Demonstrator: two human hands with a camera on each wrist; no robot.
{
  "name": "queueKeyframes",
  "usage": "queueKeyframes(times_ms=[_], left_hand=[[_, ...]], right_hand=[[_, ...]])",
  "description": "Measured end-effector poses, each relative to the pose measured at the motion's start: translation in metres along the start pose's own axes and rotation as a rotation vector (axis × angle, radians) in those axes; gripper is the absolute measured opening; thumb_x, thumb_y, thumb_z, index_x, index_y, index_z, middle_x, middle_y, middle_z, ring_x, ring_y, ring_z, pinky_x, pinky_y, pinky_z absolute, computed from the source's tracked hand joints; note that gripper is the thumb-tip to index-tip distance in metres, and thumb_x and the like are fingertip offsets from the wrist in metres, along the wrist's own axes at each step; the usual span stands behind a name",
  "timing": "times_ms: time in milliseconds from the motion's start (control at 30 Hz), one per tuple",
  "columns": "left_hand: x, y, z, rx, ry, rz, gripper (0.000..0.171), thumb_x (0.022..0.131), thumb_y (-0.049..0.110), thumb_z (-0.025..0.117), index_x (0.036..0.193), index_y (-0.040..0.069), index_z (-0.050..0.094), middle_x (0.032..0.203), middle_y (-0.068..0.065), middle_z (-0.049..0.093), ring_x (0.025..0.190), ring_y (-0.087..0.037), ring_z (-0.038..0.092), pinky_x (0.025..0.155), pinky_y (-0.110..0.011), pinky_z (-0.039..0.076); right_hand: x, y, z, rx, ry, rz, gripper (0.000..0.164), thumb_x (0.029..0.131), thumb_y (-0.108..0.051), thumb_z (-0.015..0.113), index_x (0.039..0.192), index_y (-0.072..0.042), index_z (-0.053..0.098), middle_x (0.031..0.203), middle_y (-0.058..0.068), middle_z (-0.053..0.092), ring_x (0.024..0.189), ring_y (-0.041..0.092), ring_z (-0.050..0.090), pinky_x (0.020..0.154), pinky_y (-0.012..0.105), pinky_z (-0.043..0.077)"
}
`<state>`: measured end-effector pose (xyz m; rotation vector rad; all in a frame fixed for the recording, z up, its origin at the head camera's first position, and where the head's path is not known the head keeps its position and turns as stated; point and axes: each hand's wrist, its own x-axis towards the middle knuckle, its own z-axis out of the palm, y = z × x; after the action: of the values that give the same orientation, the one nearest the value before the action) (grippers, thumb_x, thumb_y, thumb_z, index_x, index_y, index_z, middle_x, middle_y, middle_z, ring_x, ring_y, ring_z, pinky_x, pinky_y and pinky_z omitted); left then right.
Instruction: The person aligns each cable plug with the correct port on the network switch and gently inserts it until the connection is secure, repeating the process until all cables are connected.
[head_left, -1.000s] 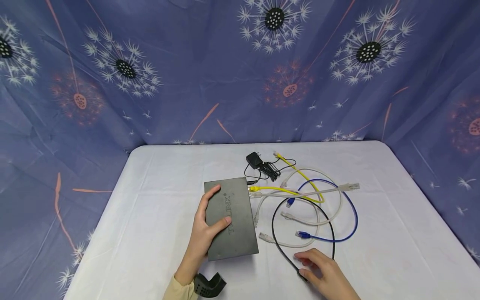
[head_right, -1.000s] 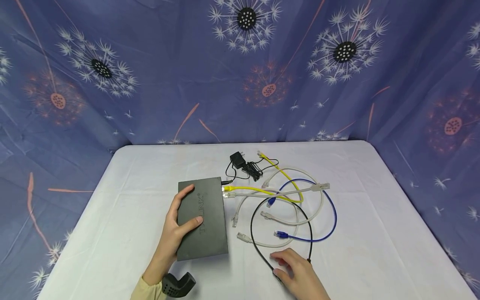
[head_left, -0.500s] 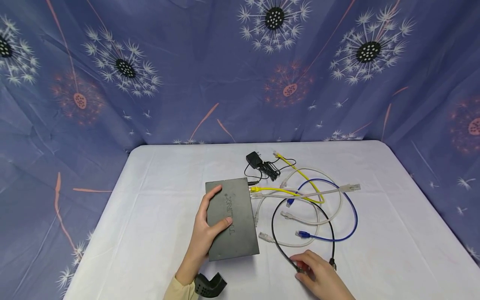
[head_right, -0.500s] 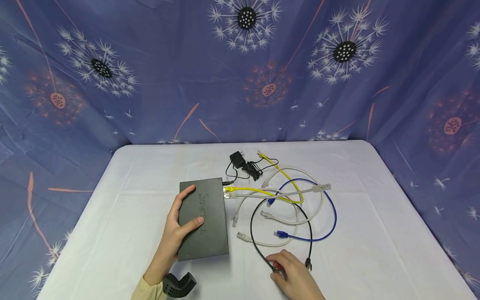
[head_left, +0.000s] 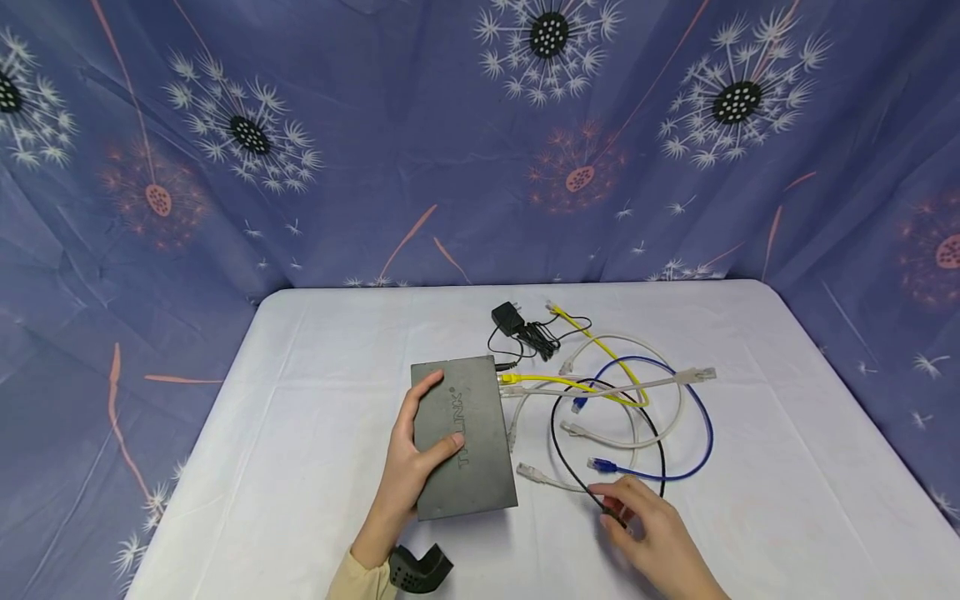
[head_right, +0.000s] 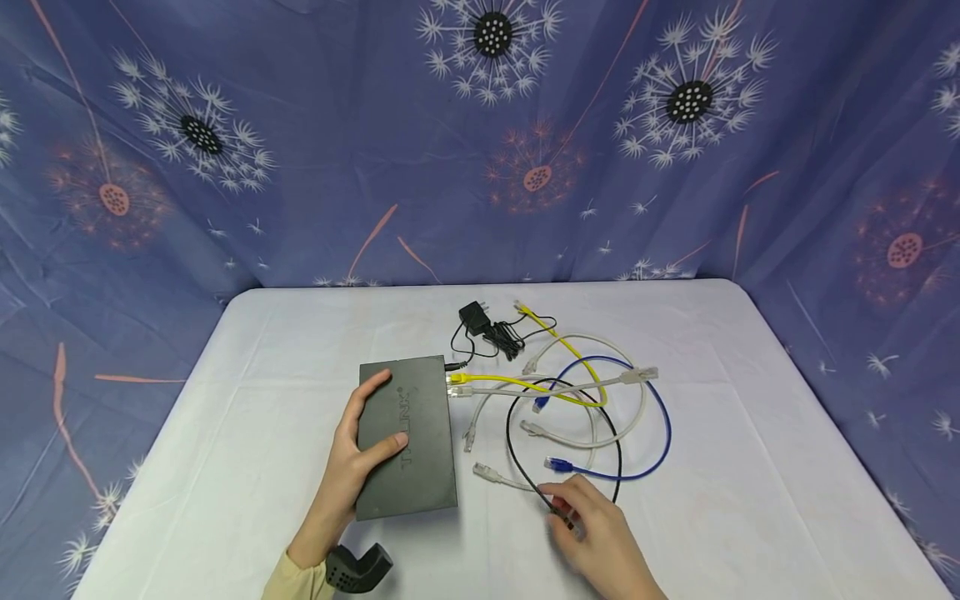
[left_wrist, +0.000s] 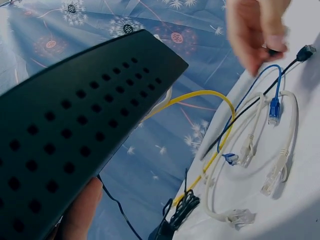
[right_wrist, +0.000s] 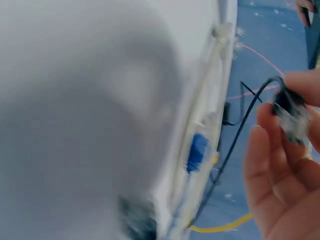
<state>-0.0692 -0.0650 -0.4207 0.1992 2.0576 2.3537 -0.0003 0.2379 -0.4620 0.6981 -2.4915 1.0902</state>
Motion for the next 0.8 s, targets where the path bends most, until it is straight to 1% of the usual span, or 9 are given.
queueKeyframes(times_ms=[100, 200, 367, 500, 567, 667, 733, 800], left_hand=[[0.000, 0.000, 0.000, -0.003, -0.001, 0.000, 0.072, 0.080, 0.005, 0.070, 0.143, 0.026, 0.042, 0.140, -0.006, 0.039, 0.118, -0.029, 0.039, 0.094, -0.047, 0.028], [0.000, 0.000, 0.001, -0.002, -0.003, 0.001, 0.072, 0.080, 0.005, 0.069, 0.143, 0.026, 0.042, 0.140, -0.006, 0.039, 0.118, -0.029, 0.039, 0.094, -0.047, 0.028], [0.000, 0.000, 0.001, -0.007, -0.001, 0.004, 0.073, 0.080, 0.004, 0.070, 0.143, 0.027, 0.041, 0.140, -0.006, 0.039, 0.118, -0.029, 0.039, 0.093, -0.048, 0.029], [0.000, 0.001, 0.001, -0.007, 0.000, 0.005, 0.073, 0.080, 0.004, 0.069, 0.143, 0.027, 0.041, 0.140, -0.006, 0.039, 0.118, -0.029, 0.039, 0.093, -0.048, 0.028], [0.000, 0.002, 0.001, -0.005, 0.000, 0.005, 0.073, 0.080, 0.004, 0.069, 0.143, 0.027, 0.041, 0.139, -0.006, 0.039, 0.117, -0.029, 0.039, 0.093, -0.047, 0.028], [0.000, 0.003, 0.001, -0.005, -0.002, 0.004, 0.073, 0.080, 0.004, 0.069, 0.144, 0.026, 0.041, 0.139, -0.006, 0.039, 0.117, -0.029, 0.039, 0.092, -0.047, 0.029], [-0.001, 0.004, 0.002, -0.004, -0.002, 0.005, 0.072, 0.080, 0.004, 0.069, 0.143, 0.026, 0.041, 0.139, -0.006, 0.039, 0.117, -0.029, 0.039, 0.092, -0.047, 0.029], [-0.001, 0.004, 0.002, -0.003, -0.001, 0.008, 0.073, 0.080, 0.005, 0.069, 0.144, 0.026, 0.041, 0.139, -0.006, 0.039, 0.117, -0.029, 0.039, 0.092, -0.047, 0.029]], right_hand=[[0.010, -0.004, -0.008, -0.024, 0.054, -0.010, 0.049, 0.066, 0.013, 0.072, 0.109, -0.009, 0.069, 0.087, -0.008, 0.055, 0.073, 0.001, 0.051, 0.063, 0.014, 0.041], [0.020, -0.008, -0.014, -0.014, 0.104, -0.040, 0.042, 0.070, 0.009, 0.068, 0.109, -0.008, 0.070, 0.088, -0.006, 0.057, 0.075, 0.002, 0.051, 0.065, 0.016, 0.041], [0.035, -0.013, -0.016, 0.016, 0.192, -0.126, 0.025, 0.081, -0.005, 0.062, 0.105, -0.004, 0.070, 0.092, 0.000, 0.060, 0.076, 0.006, 0.054, 0.068, 0.014, 0.042], [0.048, -0.023, -0.016, 0.062, 0.225, -0.157, 0.018, 0.086, -0.008, 0.063, 0.103, -0.003, 0.070, 0.090, 0.007, 0.061, 0.076, 0.009, 0.056, 0.070, 0.014, 0.043], [0.055, -0.032, -0.017, 0.089, 0.238, -0.171, 0.016, 0.088, -0.008, 0.064, 0.102, -0.003, 0.069, 0.089, 0.008, 0.060, 0.075, 0.011, 0.056, 0.070, 0.014, 0.043], [0.065, -0.043, -0.017, 0.113, 0.257, -0.195, 0.016, 0.091, -0.013, 0.064, 0.102, -0.003, 0.069, 0.088, 0.009, 0.060, 0.074, 0.011, 0.054, 0.069, 0.016, 0.042], [0.071, -0.049, -0.018, 0.121, 0.275, -0.213, 0.015, 0.089, -0.010, 0.065, 0.100, -0.001, 0.069, 0.088, 0.009, 0.060, 0.074, 0.012, 0.054, 0.069, 0.016, 0.042], [0.073, -0.049, -0.016, 0.128, 0.290, -0.224, 0.015, 0.088, -0.009, 0.066, 0.099, 0.000, 0.069, 0.088, 0.010, 0.061, 0.075, 0.012, 0.054, 0.070, 0.017, 0.042]])
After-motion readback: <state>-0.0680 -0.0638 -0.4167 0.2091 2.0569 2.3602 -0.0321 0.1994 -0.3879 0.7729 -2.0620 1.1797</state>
